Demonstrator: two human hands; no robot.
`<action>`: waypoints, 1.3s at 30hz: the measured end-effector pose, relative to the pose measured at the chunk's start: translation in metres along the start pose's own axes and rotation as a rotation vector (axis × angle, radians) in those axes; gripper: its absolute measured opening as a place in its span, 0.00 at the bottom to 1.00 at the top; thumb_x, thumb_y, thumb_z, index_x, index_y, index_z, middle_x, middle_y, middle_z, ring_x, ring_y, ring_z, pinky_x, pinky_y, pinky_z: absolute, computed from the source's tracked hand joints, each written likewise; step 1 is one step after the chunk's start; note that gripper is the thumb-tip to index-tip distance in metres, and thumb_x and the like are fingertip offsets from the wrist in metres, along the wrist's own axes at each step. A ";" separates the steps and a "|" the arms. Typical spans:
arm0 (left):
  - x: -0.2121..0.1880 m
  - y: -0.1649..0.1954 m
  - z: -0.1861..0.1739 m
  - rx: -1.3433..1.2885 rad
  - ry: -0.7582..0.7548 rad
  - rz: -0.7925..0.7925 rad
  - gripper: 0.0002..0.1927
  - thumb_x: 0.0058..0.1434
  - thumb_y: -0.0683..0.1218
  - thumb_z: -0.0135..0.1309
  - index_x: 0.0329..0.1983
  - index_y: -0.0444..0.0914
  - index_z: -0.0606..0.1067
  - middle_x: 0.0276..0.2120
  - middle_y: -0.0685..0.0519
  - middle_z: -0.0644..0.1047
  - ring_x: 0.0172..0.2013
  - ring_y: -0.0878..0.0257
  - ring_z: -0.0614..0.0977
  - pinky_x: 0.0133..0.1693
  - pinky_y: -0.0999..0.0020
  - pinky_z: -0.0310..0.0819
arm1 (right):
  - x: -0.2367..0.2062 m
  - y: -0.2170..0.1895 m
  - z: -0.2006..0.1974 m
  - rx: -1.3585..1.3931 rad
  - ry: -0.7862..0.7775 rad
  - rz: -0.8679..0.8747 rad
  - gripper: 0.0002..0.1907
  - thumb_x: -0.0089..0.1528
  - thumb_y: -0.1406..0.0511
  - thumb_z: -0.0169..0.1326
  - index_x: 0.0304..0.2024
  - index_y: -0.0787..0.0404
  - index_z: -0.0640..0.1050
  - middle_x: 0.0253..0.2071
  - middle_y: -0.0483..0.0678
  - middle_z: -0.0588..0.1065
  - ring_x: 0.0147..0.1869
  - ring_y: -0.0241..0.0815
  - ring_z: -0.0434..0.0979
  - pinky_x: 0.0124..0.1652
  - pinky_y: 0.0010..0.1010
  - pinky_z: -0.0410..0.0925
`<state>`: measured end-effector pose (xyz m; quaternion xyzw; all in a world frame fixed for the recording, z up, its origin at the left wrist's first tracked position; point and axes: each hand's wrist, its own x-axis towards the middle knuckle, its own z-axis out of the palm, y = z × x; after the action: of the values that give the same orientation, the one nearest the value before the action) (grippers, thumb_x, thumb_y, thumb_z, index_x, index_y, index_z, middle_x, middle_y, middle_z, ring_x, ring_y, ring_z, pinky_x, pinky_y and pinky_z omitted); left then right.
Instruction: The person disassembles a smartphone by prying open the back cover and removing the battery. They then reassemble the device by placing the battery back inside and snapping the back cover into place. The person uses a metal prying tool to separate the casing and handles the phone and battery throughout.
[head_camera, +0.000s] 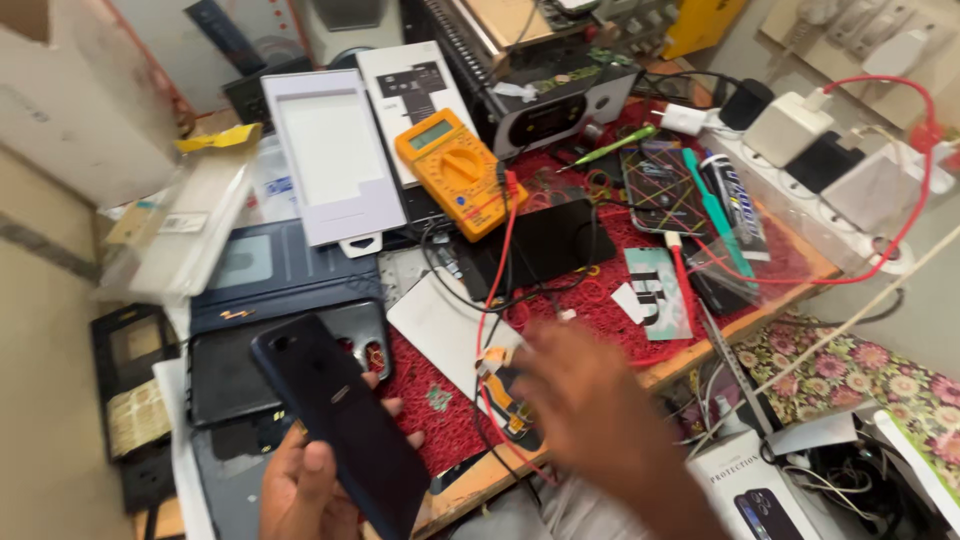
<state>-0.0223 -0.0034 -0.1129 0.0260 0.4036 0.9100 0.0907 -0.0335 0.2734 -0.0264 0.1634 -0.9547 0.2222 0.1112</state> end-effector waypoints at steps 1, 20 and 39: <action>0.000 0.000 0.003 0.011 0.033 -0.010 0.43 0.65 0.58 0.56 0.72 0.28 0.57 0.64 0.34 0.71 0.52 0.35 0.82 0.49 0.36 0.81 | 0.016 0.017 -0.011 0.066 0.071 0.010 0.17 0.59 0.61 0.61 0.50 0.58 0.79 0.59 0.53 0.75 0.69 0.50 0.69 0.67 0.43 0.64; 0.006 0.014 0.044 0.040 0.183 -0.011 0.39 0.55 0.50 0.63 0.66 0.30 0.63 0.54 0.44 0.76 0.49 0.56 0.83 0.48 0.51 0.85 | 0.056 0.028 -0.055 -0.043 0.188 0.024 0.14 0.60 0.67 0.58 0.48 0.60 0.81 0.51 0.52 0.79 0.54 0.52 0.81 0.54 0.39 0.73; -0.011 0.049 0.091 0.499 0.317 0.235 0.41 0.53 0.44 0.68 0.68 0.31 0.63 0.53 0.50 0.71 0.51 0.64 0.77 0.47 0.66 0.87 | 0.003 -0.110 -0.007 0.406 -0.441 0.197 0.22 0.54 0.70 0.53 0.52 0.65 0.72 0.20 0.57 0.77 0.24 0.57 0.79 0.30 0.45 0.69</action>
<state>-0.0075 0.0285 -0.0152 -0.0482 0.6176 0.7800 -0.0881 0.0050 0.1823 0.0235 0.1334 -0.9033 0.3770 -0.1553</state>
